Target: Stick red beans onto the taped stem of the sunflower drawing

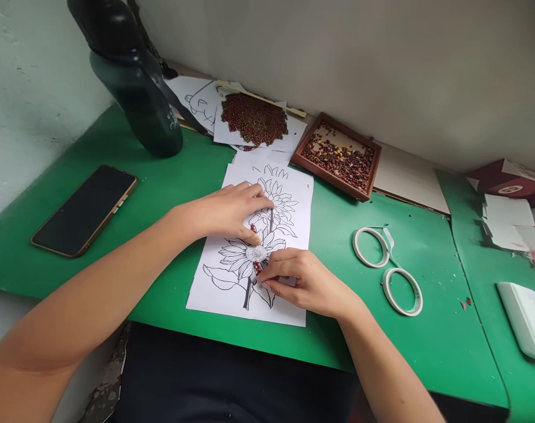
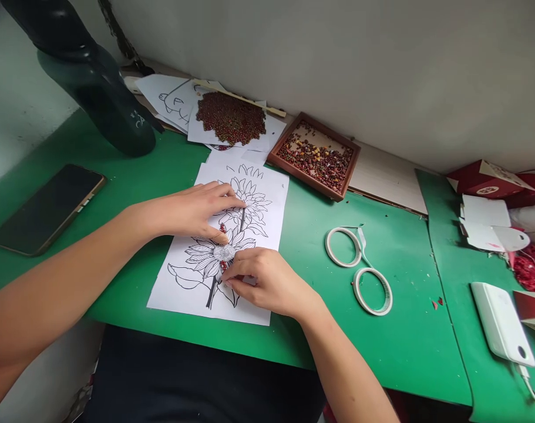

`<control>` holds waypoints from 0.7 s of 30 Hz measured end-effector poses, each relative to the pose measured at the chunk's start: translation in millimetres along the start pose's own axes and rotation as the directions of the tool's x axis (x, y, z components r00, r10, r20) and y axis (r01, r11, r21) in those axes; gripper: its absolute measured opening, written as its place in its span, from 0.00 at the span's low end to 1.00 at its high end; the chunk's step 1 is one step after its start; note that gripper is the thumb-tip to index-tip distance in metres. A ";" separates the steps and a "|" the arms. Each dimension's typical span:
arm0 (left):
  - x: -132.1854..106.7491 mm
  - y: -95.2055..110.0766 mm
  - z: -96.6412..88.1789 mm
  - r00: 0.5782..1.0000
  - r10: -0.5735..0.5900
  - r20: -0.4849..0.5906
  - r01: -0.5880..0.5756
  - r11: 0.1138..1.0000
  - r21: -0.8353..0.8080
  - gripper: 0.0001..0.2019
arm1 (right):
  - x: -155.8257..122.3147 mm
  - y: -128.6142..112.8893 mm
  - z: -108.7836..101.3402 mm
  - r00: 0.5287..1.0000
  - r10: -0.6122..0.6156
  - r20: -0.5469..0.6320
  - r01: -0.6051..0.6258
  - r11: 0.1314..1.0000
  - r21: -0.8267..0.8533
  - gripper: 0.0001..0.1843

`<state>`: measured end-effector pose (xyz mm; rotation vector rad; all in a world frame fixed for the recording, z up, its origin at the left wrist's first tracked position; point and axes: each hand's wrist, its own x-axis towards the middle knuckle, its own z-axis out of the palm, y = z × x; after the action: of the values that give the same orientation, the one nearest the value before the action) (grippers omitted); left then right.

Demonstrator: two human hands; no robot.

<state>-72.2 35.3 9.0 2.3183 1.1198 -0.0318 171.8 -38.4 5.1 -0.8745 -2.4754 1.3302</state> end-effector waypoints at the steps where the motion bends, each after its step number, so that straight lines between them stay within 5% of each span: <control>1: -0.1 -0.3 0.2 1.000 -0.001 -0.001 0.001 1.000 -0.001 0.39 | 0.2 0.2 0.4 0.999 0.018 -0.027 -0.017 1.000 0.019 0.10; 5: -0.2 -1.1 0.8 1.000 -0.003 -0.006 0.003 1.000 0.003 0.39 | 2.1 1.1 5.5 0.989 0.089 -0.122 -0.088 0.996 0.013 0.12; 21: -0.9 -1.2 2.2 1.000 0.000 -0.017 0.000 1.000 0.004 0.39 | 6.3 -0.6 17.0 0.970 0.134 -0.201 -0.139 0.990 -0.013 0.12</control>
<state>-73.2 34.1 6.8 2.3263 1.1286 -0.0145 159.1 -46.7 -4.8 -1.1433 -2.3201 1.1861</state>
